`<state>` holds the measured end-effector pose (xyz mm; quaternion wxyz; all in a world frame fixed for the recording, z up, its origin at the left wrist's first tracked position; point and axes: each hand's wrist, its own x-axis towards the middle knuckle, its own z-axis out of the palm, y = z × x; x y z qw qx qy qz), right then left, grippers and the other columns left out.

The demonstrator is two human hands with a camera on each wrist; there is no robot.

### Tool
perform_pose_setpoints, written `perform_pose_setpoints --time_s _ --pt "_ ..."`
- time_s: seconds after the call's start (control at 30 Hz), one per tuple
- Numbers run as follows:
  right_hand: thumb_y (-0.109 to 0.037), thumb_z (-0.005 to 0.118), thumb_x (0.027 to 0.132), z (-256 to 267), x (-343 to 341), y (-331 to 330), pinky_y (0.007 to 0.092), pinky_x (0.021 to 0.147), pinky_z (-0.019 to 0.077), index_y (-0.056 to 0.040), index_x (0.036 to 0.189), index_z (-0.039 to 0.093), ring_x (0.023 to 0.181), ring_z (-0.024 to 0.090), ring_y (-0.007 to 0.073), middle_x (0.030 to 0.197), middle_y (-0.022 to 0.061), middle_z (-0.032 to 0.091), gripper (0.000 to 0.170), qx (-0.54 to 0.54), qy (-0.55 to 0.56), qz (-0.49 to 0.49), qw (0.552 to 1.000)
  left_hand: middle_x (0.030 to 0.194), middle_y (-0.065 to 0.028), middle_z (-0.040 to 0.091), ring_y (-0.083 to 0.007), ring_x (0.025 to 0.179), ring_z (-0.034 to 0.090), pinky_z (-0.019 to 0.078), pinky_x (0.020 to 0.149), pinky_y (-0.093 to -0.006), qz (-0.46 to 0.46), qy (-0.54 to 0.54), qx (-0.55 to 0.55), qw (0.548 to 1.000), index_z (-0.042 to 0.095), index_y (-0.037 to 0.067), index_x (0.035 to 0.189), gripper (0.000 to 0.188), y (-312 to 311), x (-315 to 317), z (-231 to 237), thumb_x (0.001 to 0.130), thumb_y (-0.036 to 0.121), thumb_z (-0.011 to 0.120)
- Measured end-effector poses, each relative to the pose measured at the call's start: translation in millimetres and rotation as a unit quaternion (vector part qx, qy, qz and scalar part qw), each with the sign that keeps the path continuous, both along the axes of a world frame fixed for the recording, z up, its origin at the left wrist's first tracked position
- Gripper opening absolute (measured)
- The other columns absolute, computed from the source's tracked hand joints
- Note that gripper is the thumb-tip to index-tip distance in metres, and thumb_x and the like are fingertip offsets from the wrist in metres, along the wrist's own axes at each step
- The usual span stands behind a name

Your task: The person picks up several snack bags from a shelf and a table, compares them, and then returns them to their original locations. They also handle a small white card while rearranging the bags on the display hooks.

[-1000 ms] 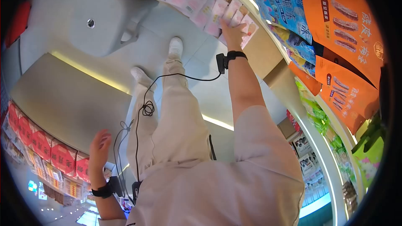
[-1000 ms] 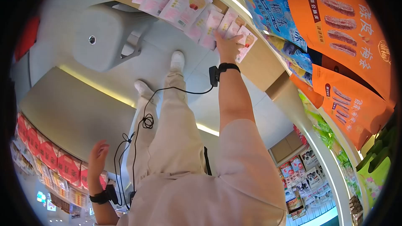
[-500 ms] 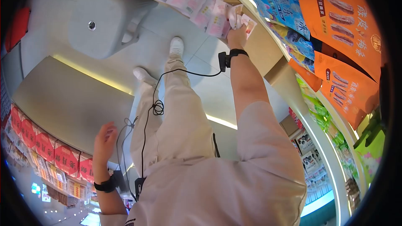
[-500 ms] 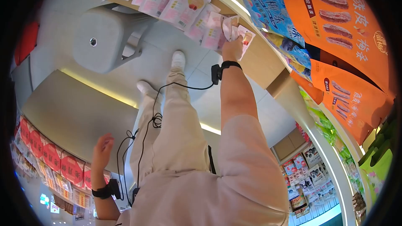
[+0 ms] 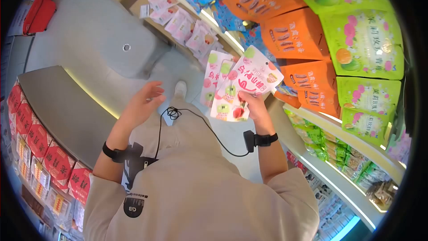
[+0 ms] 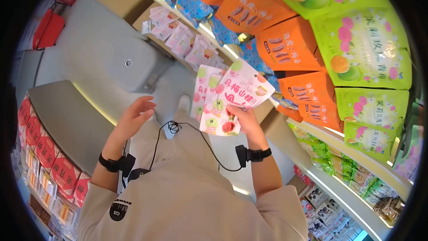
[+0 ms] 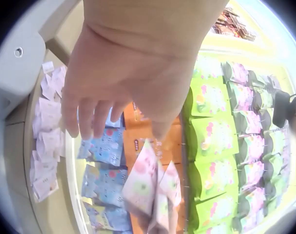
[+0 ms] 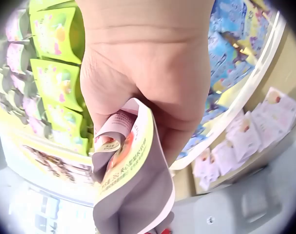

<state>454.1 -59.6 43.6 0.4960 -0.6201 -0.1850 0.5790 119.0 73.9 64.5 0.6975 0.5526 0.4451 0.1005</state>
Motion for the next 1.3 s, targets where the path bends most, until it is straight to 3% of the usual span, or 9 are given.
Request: perform_pose_setpoints --time_s 0.17,0.37,0.63,0.77,0.87,1.0,1.07,1.17,1.3 --pt "-0.006 0.068 0.072 96 -80 50 0.0246 0.069 0.0469 -0.005 0.11 0.054 0.08 0.058 0.0108 0.096 0.0025 0.062 0.04 0.118 0.116 0.039 0.985 0.13 -0.0106 0.044 -0.0243 0.116 0.047 0.044 0.092 -0.0411 -0.106 -0.347 -0.257 0.896 0.03 0.006 0.135 0.067 5 15 53 0.081 0.021 0.067" --pt "-0.005 0.067 0.074 154 -145 82 0.0272 0.077 0.0481 -0.0033 0.111 0.053 0.09 0.059 0.0135 0.102 0.0049 0.061 0.04 0.143 0.001 0.058 0.988 0.127 -0.0108 0.047 -0.0274 0.113 0.051 0.0498 0.086 -0.0456 -0.101 -0.342 -0.342 0.87 0.034 0.006 0.133 0.062 15 -29 110 0.079 0.008 0.065" --pt "-0.006 0.064 0.08 213 -206 92 0.0296 0.083 0.0469 -0.0013 0.128 0.037 0.1 0.055 0.0164 0.117 0.01 0.052 0.055 0.211 -0.143 0.105 0.961 0.119 -0.0132 0.053 -0.0284 0.105 0.056 0.0546 0.074 -0.0449 -0.01 -0.387 -0.231 0.893 0.039 0.004 0.127 0.052 21 -79 144 0.079 0.0 0.057" --pt "-0.004 0.054 0.085 226 -242 82 0.0284 0.082 0.0452 -0.0018 0.134 0.031 0.1 0.052 0.018 0.119 0.0132 0.047 0.054 0.246 -0.341 0.0 0.907 0.116 -0.0121 0.055 -0.0274 0.1 0.059 0.055 0.071 -0.0451 0.07 -0.419 -0.158 0.891 0.043 0.003 0.123 0.046 31 -91 145 0.079 0.003 0.056" --pt "-0.004 0.058 0.082 228 -265 85 0.0312 0.083 0.0428 -0.0019 0.127 0.043 0.096 0.051 0.0226 0.105 0.0141 0.048 0.047 0.284 -0.56 -0.019 0.778 0.117 -0.0105 0.056 -0.0257 0.103 0.057 0.0529 0.078 -0.045 0.152 -0.389 -0.152 0.896 0.044 0.004 0.123 0.041 22 -80 158 0.083 0.007 0.054" --pt "-0.016 0.073 0.073 229 -291 84 0.0328 0.089 0.0387 0.0009 0.123 0.046 0.1 0.048 0.0245 0.105 0.0148 0.048 0.059 0.262 -0.478 -0.072 0.835 0.12 -0.0099 0.054 -0.0233 0.107 0.055 0.0488 0.088 -0.0399 0.175 -0.472 -0.147 0.852 0.041 0.005 0.125 0.04 25 -64 141 0.086 0.006 0.051" --pt "-0.026 0.079 0.067 197 -276 87 0.0299 0.082 0.045 0.0012 0.126 0.044 0.104 0.05 0.0228 0.113 0.0156 0.046 0.073 0.264 -0.528 -0.062 0.804 0.12 -0.0117 0.053 -0.024 0.108 0.055 0.0488 0.088 -0.0381 0.184 -0.499 -0.119 0.838 0.039 0.004 0.125 0.042 23 -65 152 0.085 -0.001 0.048" --pt "-0.024 0.068 0.081 216 -291 77 0.0283 0.081 0.047 -0.0024 0.118 0.05 0.095 0.056 0.0144 0.108 0.0053 0.054 0.047 0.145 -0.015 -0.057 0.988 0.114 -0.011 0.054 -0.0237 0.101 0.058 0.0514 0.084 -0.0365 0.196 -0.482 -0.057 0.852 0.037 0.004 0.124 0.04 22 -68 152 0.085 -0.001 0.047" --pt "-0.016 0.059 0.086 161 -254 77 0.0323 0.089 0.0459 -0.0044 0.123 0.044 0.101 0.056 0.0164 0.115 0.0056 0.054 0.042 0.146 0.114 0.002 0.983 0.109 -0.0108 0.057 -0.0242 0.097 0.059 0.0531 0.078 -0.0372 0.187 -0.48 -0.019 0.857 0.035 0.006 0.125 0.039 37 -71 152 0.088 0.01 0.049"
